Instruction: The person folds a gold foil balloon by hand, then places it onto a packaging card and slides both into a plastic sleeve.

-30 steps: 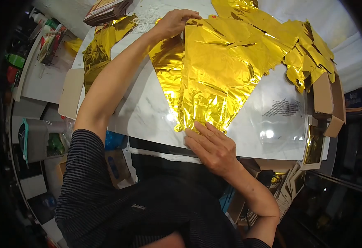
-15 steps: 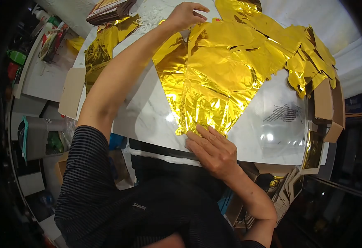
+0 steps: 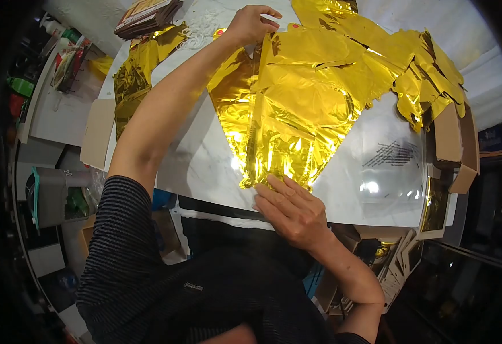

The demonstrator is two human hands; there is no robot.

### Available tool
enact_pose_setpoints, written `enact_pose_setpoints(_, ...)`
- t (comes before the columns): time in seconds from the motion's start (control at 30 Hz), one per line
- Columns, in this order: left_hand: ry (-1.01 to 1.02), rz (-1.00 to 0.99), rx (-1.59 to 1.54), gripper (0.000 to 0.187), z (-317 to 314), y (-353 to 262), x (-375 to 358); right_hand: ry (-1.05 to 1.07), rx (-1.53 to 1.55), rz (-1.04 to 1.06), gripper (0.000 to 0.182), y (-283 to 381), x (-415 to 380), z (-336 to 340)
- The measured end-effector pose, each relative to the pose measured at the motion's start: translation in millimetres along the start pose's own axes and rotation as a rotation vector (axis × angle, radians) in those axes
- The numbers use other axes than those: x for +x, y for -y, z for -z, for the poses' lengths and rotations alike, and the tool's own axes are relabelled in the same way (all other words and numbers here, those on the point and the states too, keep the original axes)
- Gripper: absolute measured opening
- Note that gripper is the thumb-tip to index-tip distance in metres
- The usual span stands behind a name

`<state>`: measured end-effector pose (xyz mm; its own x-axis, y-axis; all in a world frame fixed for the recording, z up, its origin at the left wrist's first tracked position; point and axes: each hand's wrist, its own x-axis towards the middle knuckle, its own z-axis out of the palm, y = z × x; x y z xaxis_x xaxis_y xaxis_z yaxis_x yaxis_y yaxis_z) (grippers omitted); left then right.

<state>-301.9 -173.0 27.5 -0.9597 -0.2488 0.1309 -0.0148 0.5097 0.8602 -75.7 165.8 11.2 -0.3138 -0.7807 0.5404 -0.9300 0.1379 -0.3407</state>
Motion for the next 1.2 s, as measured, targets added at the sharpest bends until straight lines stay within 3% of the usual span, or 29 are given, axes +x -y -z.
enact_pose_setpoints(0.07, 0.022, 0.057, -0.025, 0.039, -3.0, -5.8, -12.2, 0.022, 0.003, 0.012, 0.023, -0.8, -1.1, -0.3)
enact_pose_setpoints(0.17, -0.269, -0.246, 0.212, 0.034, -9.8, 0.8, -26.3, 0.030, 0.006, 0.026, 0.025, -1.2, -0.1, -0.6)
enact_pose_setpoints(0.23, -0.081, -0.178, 0.086, 0.031, -0.9, 28.7, 6.8, 0.029, 0.011, 0.022, 0.026, 0.3, 1.3, -0.4)
enact_pose_setpoints(0.33, -0.160, -0.320, 0.187, 0.029, 0.5, 41.0, 9.5, 0.040, 0.025, 0.007, 0.029, 1.9, 2.4, 2.1)
enact_pose_setpoints(0.47, -0.184, -0.341, 0.275, 0.030, 16.5, 37.5, -6.9, 0.068, 0.048, -0.015, 0.032, 2.5, 2.8, 4.7)
enact_pose_setpoints(0.57, -0.095, -0.502, 0.450, 0.036, 26.1, 34.1, -32.8, 0.075, 0.051, -0.019, 0.031, 2.8, 2.5, 5.0)
enact_pose_setpoints(0.63, 0.055, -0.742, 0.590, 0.045, 30.8, 35.1, -46.9, 0.076, 0.057, -0.018, 0.030, 2.3, 2.0, 4.9)
enact_pose_setpoints(0.83, 0.276, -0.720, 0.761, 0.052, 44.0, 28.0, -91.9, 0.088, 0.077, -0.023, 0.027, 2.4, 2.9, 6.6)
enact_pose_setpoints(1.07, 0.306, -0.657, 0.718, 0.051, 43.7, 32.8, -100.9, 0.094, 0.092, -0.036, 0.026, 2.8, 1.7, 6.2)
enact_pose_setpoints(1.2, 0.297, -0.737, 0.710, 0.048, 42.9, 32.7, -98.7, 0.093, 0.105, -0.042, 0.026, 2.3, 1.1, 6.8)
